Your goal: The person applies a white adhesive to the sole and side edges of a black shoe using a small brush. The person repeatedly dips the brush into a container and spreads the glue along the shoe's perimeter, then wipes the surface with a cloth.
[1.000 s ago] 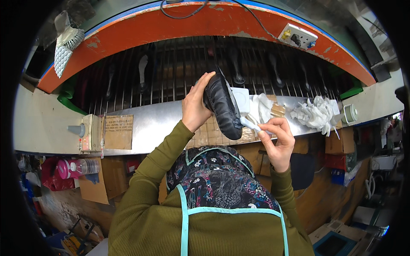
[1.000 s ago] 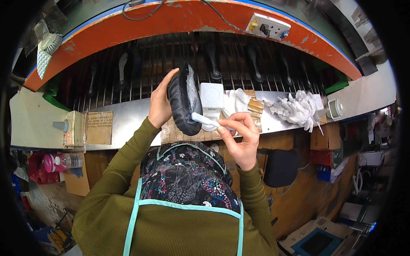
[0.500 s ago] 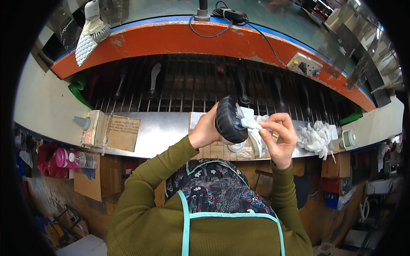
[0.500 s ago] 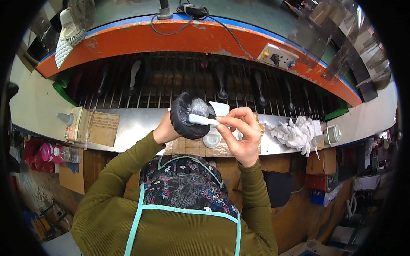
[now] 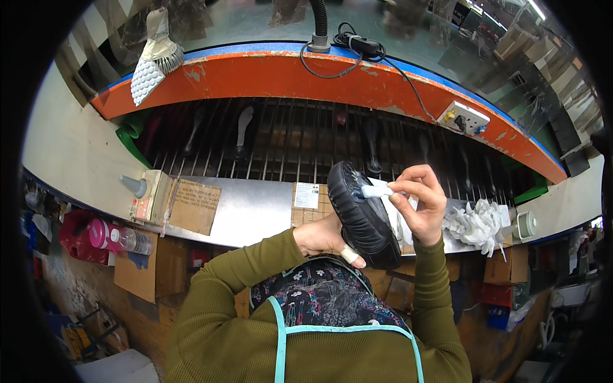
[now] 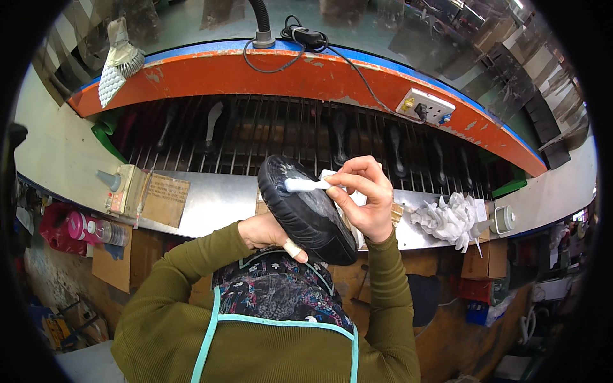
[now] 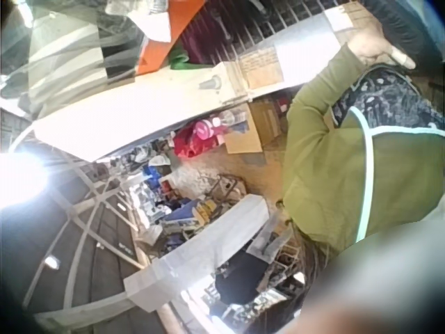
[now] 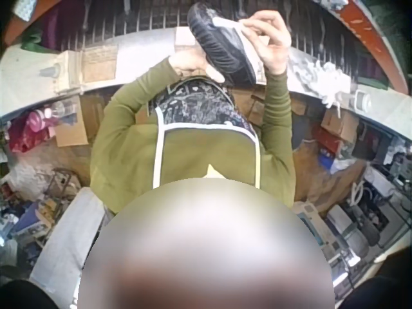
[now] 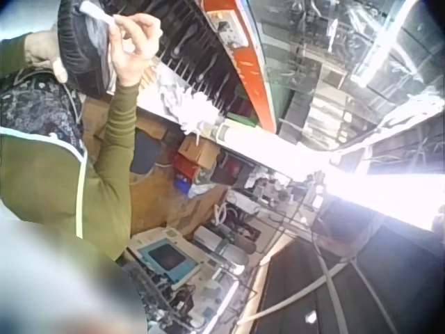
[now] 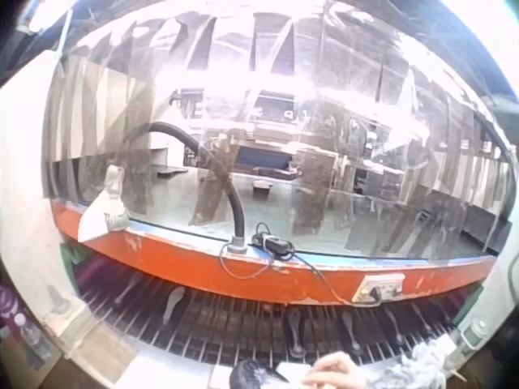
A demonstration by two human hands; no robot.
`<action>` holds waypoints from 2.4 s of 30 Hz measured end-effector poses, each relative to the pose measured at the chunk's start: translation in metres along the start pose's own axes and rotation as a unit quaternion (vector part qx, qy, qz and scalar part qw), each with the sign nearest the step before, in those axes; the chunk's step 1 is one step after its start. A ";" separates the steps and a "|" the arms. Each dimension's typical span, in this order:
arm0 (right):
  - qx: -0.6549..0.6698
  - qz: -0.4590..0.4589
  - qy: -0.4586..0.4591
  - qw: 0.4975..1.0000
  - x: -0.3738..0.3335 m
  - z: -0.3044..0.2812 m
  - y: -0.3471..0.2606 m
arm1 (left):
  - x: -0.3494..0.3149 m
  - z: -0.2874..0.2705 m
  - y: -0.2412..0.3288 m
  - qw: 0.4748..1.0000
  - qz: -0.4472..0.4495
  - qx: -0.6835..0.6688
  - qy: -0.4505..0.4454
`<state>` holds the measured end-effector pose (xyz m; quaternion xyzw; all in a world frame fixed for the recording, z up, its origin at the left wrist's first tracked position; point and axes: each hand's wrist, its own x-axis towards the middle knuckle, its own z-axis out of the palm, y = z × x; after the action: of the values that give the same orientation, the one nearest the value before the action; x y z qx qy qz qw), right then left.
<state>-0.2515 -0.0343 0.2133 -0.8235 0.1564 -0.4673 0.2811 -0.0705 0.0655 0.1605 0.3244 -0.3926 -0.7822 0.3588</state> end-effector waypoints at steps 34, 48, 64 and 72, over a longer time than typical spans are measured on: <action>-0.433 0.334 -0.032 0.837 -0.250 0.049 0.132 | -0.073 -0.109 -0.028 0.893 0.322 -0.309 -0.053; -0.048 0.376 0.150 0.913 -0.157 0.025 0.067 | -0.020 -0.077 -0.035 0.923 0.212 -0.184 0.261; -0.031 0.128 0.205 0.970 -0.028 0.038 -0.005 | -0.005 -0.038 0.002 0.936 0.307 0.025 0.172; -0.053 0.094 0.198 0.974 0.012 0.028 0.004 | -0.014 -0.039 0.005 0.931 0.310 0.070 0.183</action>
<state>-0.2216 -0.0351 0.2075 -0.7100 0.3098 -0.5839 0.2430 -0.0307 0.0599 0.1495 0.3483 -0.4547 -0.5301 0.6252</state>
